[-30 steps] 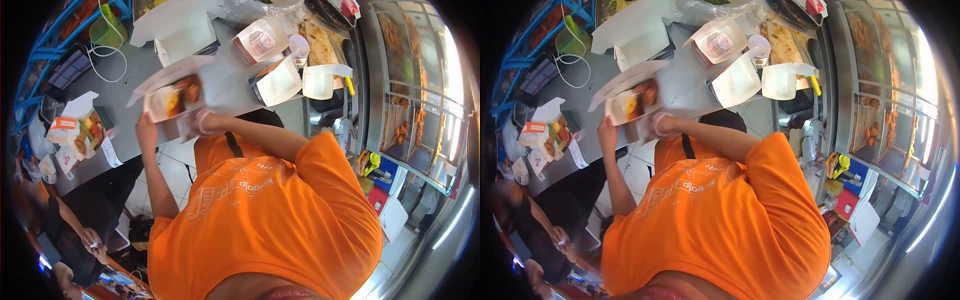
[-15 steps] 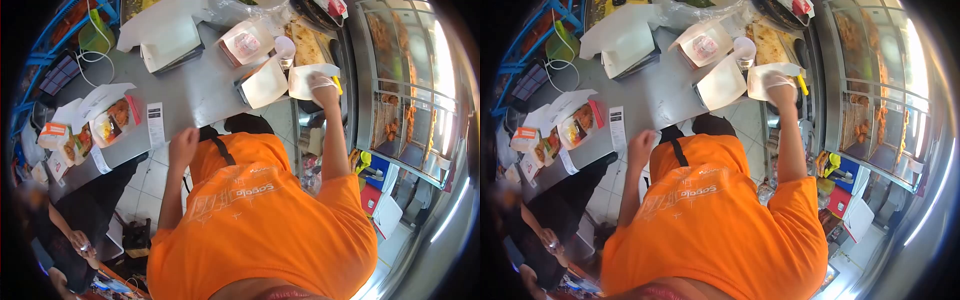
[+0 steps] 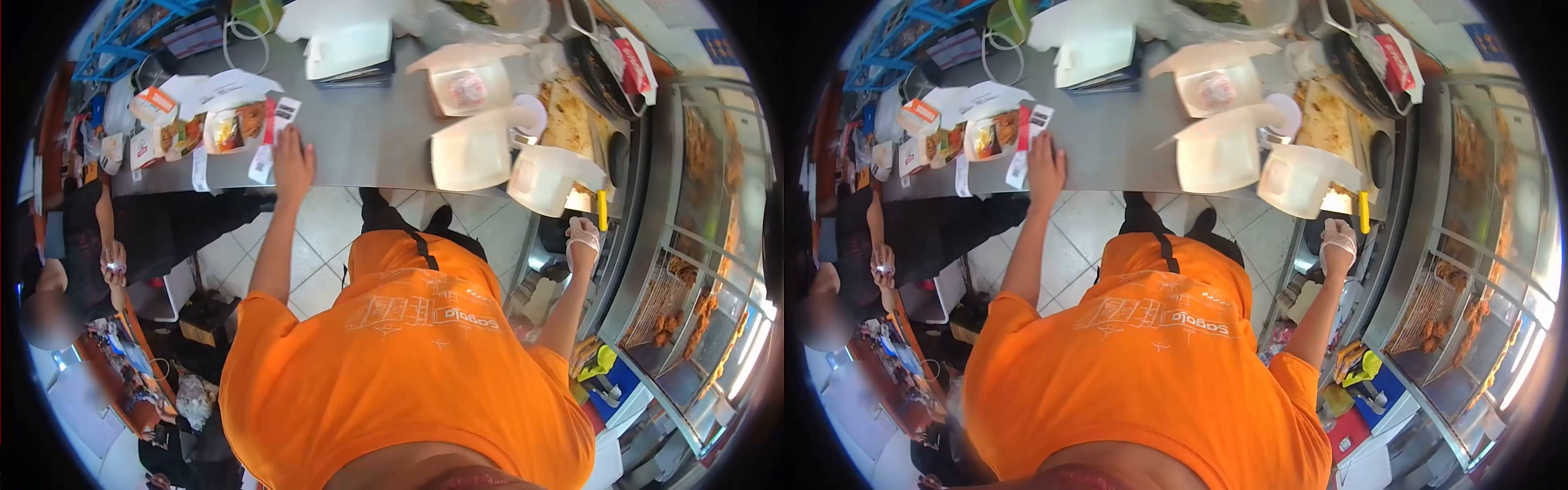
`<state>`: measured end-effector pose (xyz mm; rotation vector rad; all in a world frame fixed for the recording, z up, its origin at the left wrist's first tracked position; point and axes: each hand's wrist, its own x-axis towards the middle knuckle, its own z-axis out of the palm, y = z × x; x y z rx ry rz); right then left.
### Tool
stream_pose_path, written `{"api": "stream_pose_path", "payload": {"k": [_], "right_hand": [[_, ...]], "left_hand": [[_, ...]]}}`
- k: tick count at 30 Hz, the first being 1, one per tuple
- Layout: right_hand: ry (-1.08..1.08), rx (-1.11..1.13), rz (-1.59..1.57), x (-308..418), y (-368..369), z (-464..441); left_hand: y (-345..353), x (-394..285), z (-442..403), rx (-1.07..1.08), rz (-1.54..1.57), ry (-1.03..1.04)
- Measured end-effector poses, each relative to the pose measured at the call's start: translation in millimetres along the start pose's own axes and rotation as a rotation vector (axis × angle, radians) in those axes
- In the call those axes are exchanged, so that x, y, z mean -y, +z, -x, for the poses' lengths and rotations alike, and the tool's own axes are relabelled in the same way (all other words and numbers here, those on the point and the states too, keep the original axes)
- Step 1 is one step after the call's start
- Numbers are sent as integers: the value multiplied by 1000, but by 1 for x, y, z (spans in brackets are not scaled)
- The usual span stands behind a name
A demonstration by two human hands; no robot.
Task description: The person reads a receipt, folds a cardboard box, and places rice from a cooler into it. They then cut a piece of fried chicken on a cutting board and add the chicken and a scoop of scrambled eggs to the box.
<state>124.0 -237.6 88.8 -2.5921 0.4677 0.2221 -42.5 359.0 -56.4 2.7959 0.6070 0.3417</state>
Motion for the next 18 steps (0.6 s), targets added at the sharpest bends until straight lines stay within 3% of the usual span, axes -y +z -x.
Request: {"api": "stream_pose_path", "payload": {"k": [2,4,8,10,13,15,16,18], "right_hand": [[-49,6,75,-21,-16,-24],[-138,-175,106,-51,-15,-45],[-205,-131,8,-52,-15,-69],[-213,22,105,-51,-4,-83],[-144,213,14,-43,22,-85],[-356,236,-39,-45,43,-87],[-360,237,-43,-42,49,-89],[-444,210,258,-30,55,-86]], "left_hand": [[11,1,-2,-51,6,41],[13,-17,-4,-36,-238,-125],[8,-74,-13,-99,-544,-182],[3,-107,-2,-44,24,-154],[9,-187,25,438,400,-270],[10,-255,36,367,326,-243],[14,-265,35,362,323,-244],[33,-270,20,405,97,-238]]}}
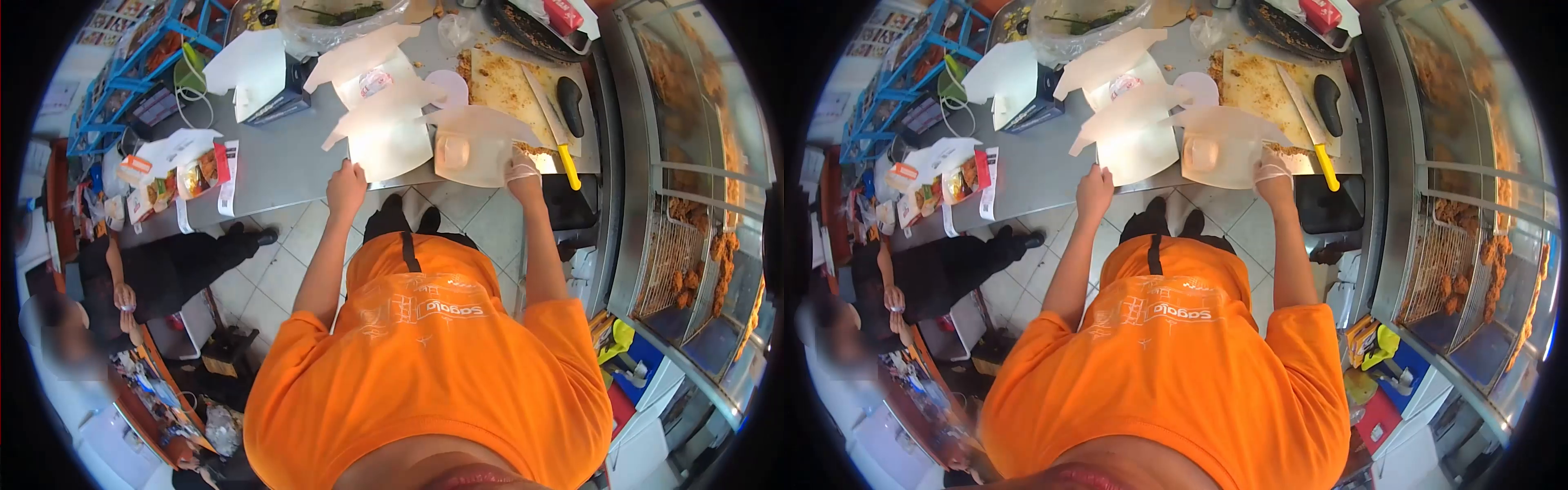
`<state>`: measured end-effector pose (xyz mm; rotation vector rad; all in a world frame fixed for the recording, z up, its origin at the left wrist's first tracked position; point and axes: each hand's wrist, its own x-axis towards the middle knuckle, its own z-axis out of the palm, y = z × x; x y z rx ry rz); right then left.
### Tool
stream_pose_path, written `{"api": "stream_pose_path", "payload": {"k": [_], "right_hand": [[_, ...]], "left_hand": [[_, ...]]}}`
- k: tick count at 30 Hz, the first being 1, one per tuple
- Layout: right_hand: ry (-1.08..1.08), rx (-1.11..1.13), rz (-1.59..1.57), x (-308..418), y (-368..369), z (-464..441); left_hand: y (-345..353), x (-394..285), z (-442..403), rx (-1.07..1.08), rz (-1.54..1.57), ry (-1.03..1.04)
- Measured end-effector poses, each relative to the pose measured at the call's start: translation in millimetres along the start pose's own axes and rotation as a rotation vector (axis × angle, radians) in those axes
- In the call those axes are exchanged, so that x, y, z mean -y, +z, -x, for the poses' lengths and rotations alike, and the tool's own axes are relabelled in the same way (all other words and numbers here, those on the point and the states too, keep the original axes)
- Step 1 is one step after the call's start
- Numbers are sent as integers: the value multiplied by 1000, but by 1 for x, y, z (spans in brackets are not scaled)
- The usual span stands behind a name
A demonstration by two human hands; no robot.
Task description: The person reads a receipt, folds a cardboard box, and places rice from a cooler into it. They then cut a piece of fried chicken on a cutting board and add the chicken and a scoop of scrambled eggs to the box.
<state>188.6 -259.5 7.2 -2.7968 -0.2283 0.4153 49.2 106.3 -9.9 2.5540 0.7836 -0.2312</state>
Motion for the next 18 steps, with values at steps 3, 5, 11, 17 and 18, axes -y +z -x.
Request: {"api": "stream_pose_path", "payload": {"k": [3,5,11,17,18], "right_hand": [[-119,-208,-102,21,17,14],[-134,-196,-94,44,23,15],[-10,24,-239,143,40,11],[-89,-106,-559,131,54,25],[-85,-86,-502,117,60,28]], "left_hand": [[-10,40,-13,-57,61,20],[-34,74,-18,-76,116,64],[-101,141,-16,-84,227,-130],[-143,92,11,-434,405,252],[-132,77,10,-320,499,264]]}}
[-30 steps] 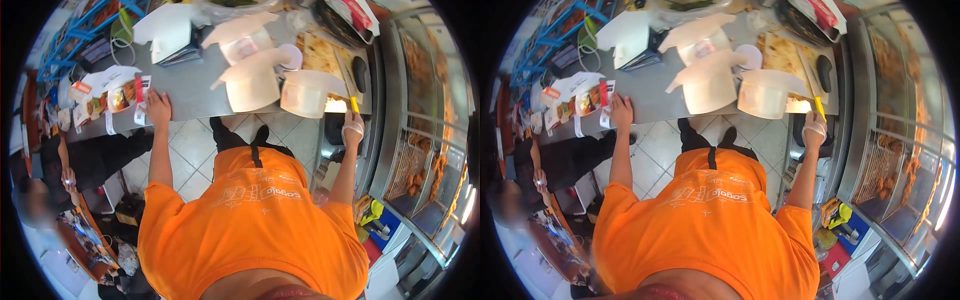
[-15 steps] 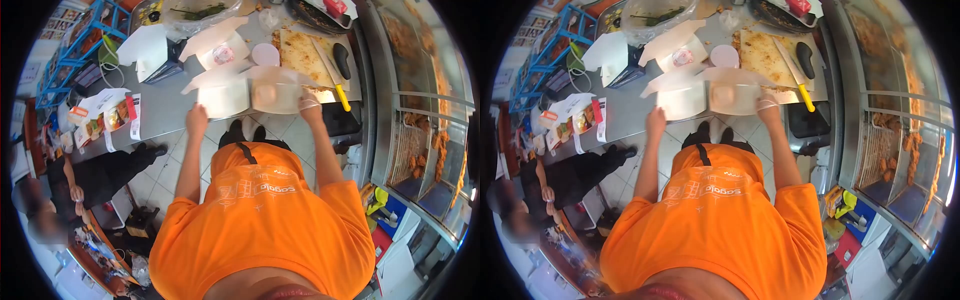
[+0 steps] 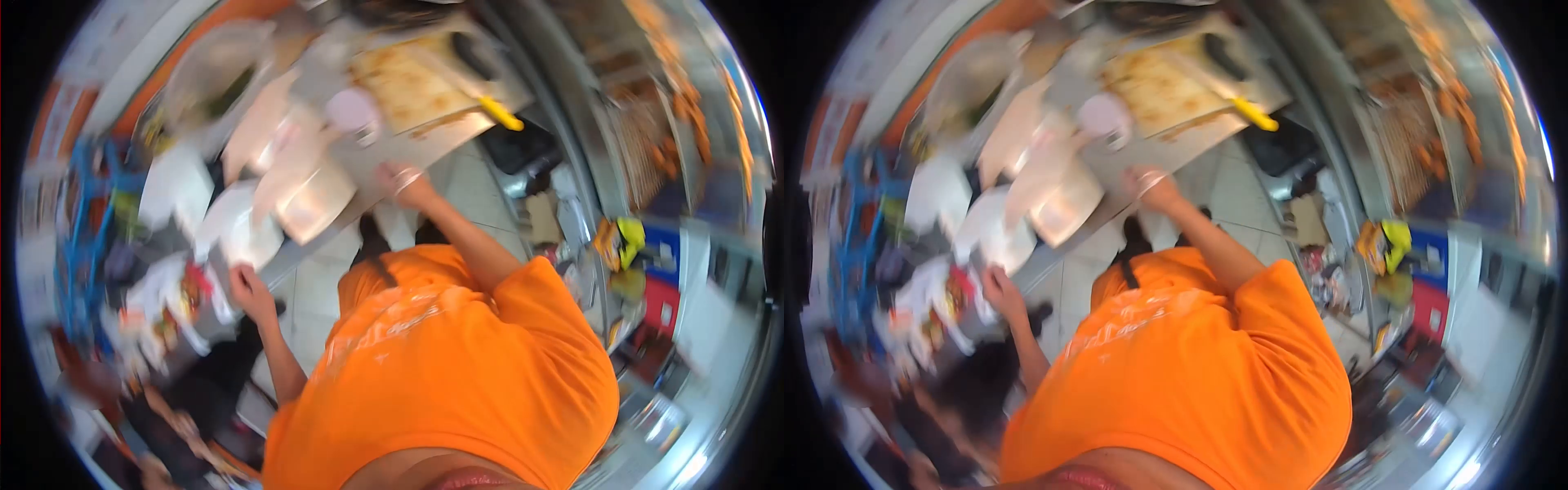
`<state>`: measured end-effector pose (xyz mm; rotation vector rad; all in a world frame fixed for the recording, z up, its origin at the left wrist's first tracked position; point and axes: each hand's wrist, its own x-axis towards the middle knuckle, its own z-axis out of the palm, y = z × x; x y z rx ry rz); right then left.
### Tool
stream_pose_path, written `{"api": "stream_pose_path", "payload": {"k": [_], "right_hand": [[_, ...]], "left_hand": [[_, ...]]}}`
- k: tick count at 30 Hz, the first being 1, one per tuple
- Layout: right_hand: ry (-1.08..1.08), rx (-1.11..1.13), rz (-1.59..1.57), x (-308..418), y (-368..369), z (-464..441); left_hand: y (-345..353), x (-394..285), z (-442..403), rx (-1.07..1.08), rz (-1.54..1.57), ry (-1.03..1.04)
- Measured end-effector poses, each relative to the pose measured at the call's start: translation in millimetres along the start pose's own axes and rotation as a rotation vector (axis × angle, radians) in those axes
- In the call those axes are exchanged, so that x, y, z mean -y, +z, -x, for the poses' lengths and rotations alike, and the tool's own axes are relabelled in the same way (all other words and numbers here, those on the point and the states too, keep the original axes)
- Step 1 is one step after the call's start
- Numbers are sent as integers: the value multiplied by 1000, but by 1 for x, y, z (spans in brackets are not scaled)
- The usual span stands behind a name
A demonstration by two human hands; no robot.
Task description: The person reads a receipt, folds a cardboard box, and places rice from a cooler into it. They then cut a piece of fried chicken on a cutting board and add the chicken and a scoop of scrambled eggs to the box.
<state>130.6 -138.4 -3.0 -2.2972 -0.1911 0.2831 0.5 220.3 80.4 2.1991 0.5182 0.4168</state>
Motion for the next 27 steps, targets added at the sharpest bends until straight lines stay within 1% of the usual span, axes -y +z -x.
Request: {"api": "stream_pose_path", "payload": {"k": [1,2,3,4,6,7,9,10,11,12,13,14,16,17,18,19,21,22,24,25,26,27], "right_hand": [[-19,-1,75,-14,-2,7],[-26,-5,150,-25,-11,17],[64,40,119,-23,-34,28],[150,87,73,-23,-60,41],[281,-62,25,-60,-90,79],[339,-120,-30,-76,-102,97],[372,-192,-64,-114,-145,162],[397,-142,-38,-148,-164,195],[472,-121,-53,-177,-189,231],[617,-201,-244,-206,-212,270],[645,-366,-505,-234,-234,309],[640,-617,-798,-247,-258,348],[551,-792,-1040,-279,-307,429],[530,-846,-1077,-285,-326,465],[517,-899,-1108,-294,-348,500],[512,-932,-1130,-308,-367,527],[279,-959,-1034,-319,-390,572],[283,-973,-1033,-324,-423,596],[54,-809,-741,-319,-495,625],[68,-818,-677,-306,-536,631],[80,-832,-606,-294,-586,633],[218,-719,-505,-300,-637,636]], "left_hand": [[18,-12,0,114,120,77],[40,-32,2,213,151,157],[68,-58,6,289,228,228],[91,-64,6,503,183,105],[156,-100,11,839,192,168],[180,-124,20,883,198,216],[229,-178,41,1393,-202,596],[250,-206,56,1561,-211,710],[273,-238,72,1720,-238,836],[290,-276,98,1801,-229,853],[311,-307,124,1816,-196,873],[328,-344,157,1822,-178,843],[380,-374,217,1860,-171,743],[421,-368,242,1912,-122,662],[460,-378,275,1972,-66,573],[482,-397,311,1988,-98,598],[486,-421,365,1965,-350,917],[491,-438,386,1974,-353,927],[486,-462,409,2338,-443,813],[485,-476,417,2376,-500,758],[490,-483,421,2368,-507,754],[497,-489,427,2304,-529,797]]}}
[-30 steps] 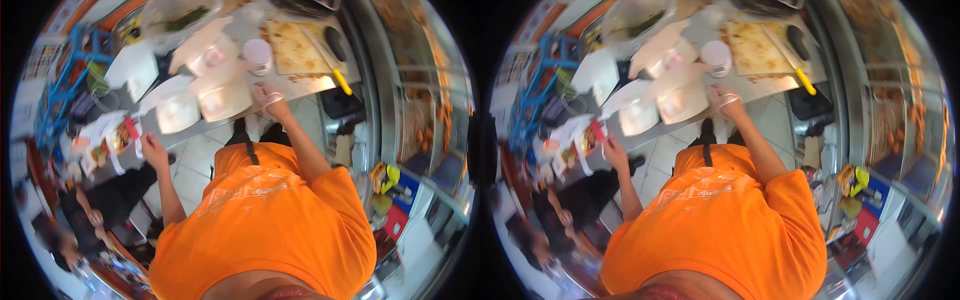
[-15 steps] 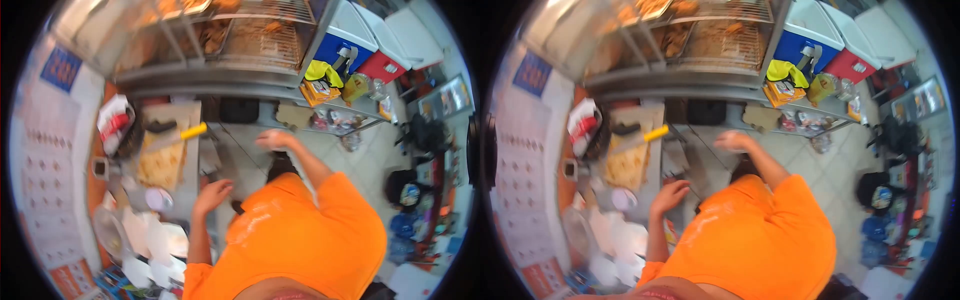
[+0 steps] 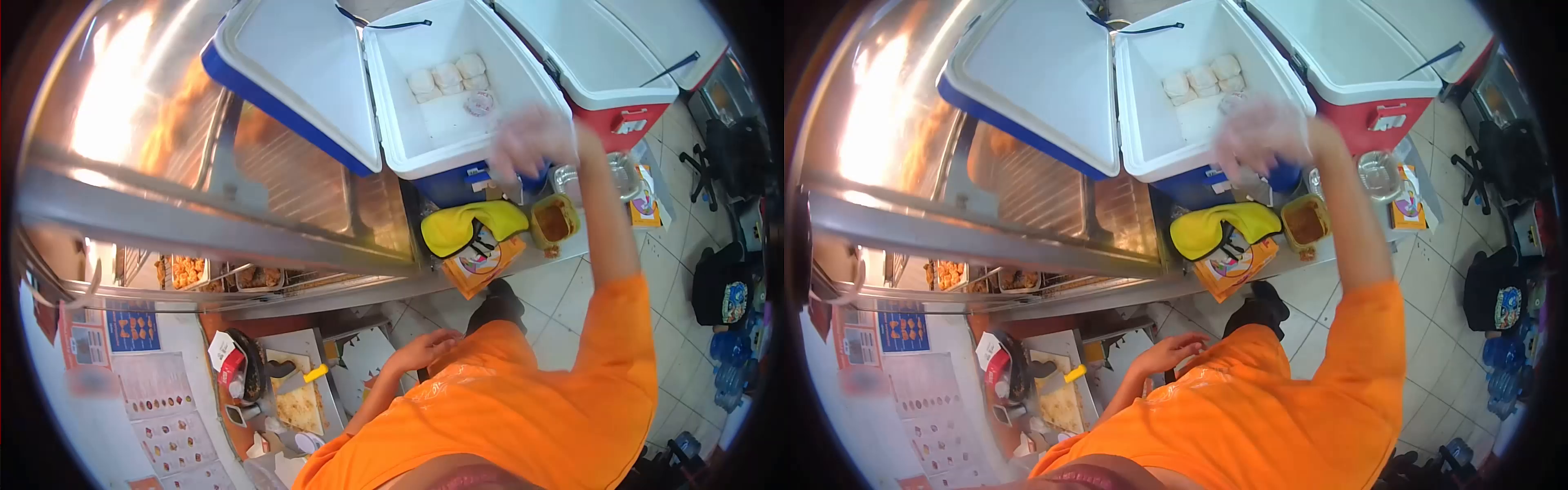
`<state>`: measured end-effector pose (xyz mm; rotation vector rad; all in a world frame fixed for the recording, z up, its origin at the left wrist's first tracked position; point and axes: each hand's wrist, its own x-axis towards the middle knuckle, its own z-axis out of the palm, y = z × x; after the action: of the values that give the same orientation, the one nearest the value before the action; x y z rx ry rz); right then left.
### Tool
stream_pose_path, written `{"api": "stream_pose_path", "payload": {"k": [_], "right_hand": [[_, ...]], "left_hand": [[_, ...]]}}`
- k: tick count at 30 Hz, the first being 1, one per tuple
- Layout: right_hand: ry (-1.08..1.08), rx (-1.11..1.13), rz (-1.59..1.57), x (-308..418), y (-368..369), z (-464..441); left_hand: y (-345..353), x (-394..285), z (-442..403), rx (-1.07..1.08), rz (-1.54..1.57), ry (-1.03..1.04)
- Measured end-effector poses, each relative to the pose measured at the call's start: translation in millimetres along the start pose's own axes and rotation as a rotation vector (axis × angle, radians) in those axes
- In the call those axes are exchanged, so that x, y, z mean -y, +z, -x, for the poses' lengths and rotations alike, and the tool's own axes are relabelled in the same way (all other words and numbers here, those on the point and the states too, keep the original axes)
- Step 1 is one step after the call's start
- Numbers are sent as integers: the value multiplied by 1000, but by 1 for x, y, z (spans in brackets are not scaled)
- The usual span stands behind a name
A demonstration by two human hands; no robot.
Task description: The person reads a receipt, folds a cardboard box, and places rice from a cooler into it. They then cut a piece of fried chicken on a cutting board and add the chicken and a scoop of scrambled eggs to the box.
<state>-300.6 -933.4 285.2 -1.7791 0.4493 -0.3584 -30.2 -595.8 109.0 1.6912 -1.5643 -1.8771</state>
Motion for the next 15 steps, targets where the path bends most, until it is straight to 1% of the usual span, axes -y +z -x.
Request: {"api": "stream_pose_path", "payload": {"k": [1,2,3,4,5,7,8,9,10,11,12,13,15], "right_hand": [[-38,-40,171,10,-23,-40],[-36,-46,172,14,-46,-71],[66,-115,303,10,-68,-109],[131,-135,443,-2,-93,-145],[193,-157,590,-21,-119,-185],[260,-31,1192,-93,-172,-265],[372,22,1257,-99,-172,-279],[480,74,1320,-104,-169,-290],[529,145,1326,-115,-171,-300],[575,218,1331,-127,-173,-310],[600,239,1353,-147,-177,-324],[597,209,1364,-183,-176,-328],[555,81,1394,-254,-177,-347]], "left_hand": [[-4,1,-1,-48,-36,-24],[-8,7,-3,-54,-28,-38],[-12,15,-8,-118,-78,-53],[-15,17,-10,-182,-128,-65],[-17,13,-10,-190,-120,-65],[-22,7,-9,-242,-89,-59],[-24,9,-8,-263,-92,-58],[-21,15,-7,-303,-10,-46],[-19,21,-6,-349,70,-29],[-16,18,-2,-392,161,-58],[-14,23,2,-429,195,-111],[-5,28,7,-470,242,-166],[17,58,8,-530,189,-275]]}}
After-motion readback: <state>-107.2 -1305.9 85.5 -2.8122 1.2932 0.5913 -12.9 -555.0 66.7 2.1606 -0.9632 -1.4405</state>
